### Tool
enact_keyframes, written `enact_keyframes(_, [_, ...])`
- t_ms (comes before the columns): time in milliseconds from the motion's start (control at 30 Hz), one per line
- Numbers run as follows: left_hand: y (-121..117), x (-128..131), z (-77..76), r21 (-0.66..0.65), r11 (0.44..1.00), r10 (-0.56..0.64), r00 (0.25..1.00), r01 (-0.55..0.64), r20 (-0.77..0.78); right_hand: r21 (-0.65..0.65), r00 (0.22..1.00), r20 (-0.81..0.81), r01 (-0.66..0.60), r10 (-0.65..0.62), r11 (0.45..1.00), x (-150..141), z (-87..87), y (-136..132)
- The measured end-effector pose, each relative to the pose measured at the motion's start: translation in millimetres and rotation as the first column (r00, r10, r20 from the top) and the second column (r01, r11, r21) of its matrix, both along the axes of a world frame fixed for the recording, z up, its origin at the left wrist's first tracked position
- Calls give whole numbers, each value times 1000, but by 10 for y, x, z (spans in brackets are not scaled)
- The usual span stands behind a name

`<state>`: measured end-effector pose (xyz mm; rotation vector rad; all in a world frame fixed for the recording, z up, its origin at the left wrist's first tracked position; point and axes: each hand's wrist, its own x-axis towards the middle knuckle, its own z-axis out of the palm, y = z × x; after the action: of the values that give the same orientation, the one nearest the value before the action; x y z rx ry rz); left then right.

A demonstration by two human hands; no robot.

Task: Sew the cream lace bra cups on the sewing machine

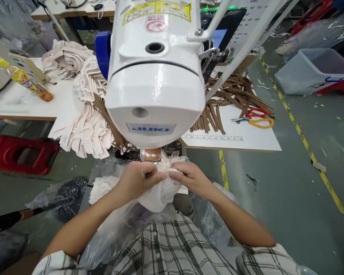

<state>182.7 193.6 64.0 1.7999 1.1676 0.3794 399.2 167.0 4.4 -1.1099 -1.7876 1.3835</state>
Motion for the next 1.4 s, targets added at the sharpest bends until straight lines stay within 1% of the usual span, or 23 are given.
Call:
enact_keyframes(33, [53,-28,3,-1,998,56,998,-56,-23,-50,998,11,55,-54,997,-18,-13,73])
enact_keyframes(100, [151,-80,6,6,984,181,982,-180,-52,-151,994,12,108,-108,982,-67,-32,219])
enact_keyframes(133, [192,-100,2,17,970,243,968,-243,-53,-207,993,-7,113,-117,972,-94,-40,283])
enact_keyframes(200, [256,-118,-13,50,937,349,936,-346,-54,-329,990,-80,82,-115,941,-141,-57,385])
enact_keyframes(267, [299,-114,-35,77,914,404,912,-398,-77,-423,981,-151,48,-123,905,-165,-69,454])
enact_keyframes(333, [332,-101,-57,87,906,422,899,-414,-119,-459,976,-162,53,-142,887,-166,-66,500])
enact_keyframes(467, [386,-111,-99,72,920,393,912,-386,-122,-442,983,-99,95,-153,892,-147,-24,554])
enact_keyframes(567, [410,-151,-137,96,933,356,926,-346,-128,-428,988,-55,107,-144,897,-134,2,584])
enact_keyframes(667, [425,-178,-160,123,935,350,926,-334,-143,-448,988,-35,119,-151,886,-109,-35,597])
enact_keyframes(767, [435,-179,-140,130,933,351,927,-335,-130,-503,983,-85,100,-165,858,-89,-202,558])
enact_keyframes(800, [439,-177,-126,138,932,351,929,-334,-119,-521,975,-139,76,-173,850,-93,-291,529])
enact_keyframes(867, [448,-181,-91,158,932,343,935,-327,-93,-530,942,-295,-25,-157,848,-124,-504,453])
enact_keyframes(933, [456,-195,-60,174,930,339,938,-323,-74,-482,896,-439,-169,-70,860,-172,-722,360])
enact_keyframes(967, [457,-204,-49,178,930,339,939,-323,-67,-448,882,-472,-237,-3,862,-195,-816,312])
enact_keyframes(1033, [455,-222,-38,184,928,340,938,-325,-61,-409,889,-441,-324,126,853,-217,-956,222])
enact_keyframes(1100, [450,-237,-41,188,925,347,936,-330,-63,-421,902,-382,-362,200,831,-192,-1029,149])
enact_keyframes(1133, [447,-243,-46,189,924,350,934,-333,-65,-438,906,-375,-359,196,824,-162,-1048,119])
enact_keyframes(1167, [444,-247,-50,191,922,355,932,-337,-68,-465,908,-388,-341,158,817,-123,-1061,90])
enact_keyframes(1233, [437,-247,-57,184,924,353,933,-335,-70,-537,902,-430,-285,34,794,-36,-1083,29])
enact_keyframes(1300, [429,-234,-60,168,932,336,939,-321,-71,-604,896,-436,-218,-89,766,36,-1111,-44])
enact_keyframes(1400, [420,-198,-65,171,931,337,939,-322,-65,-647,881,-425,-135,-209,751,80,-1143,-163])
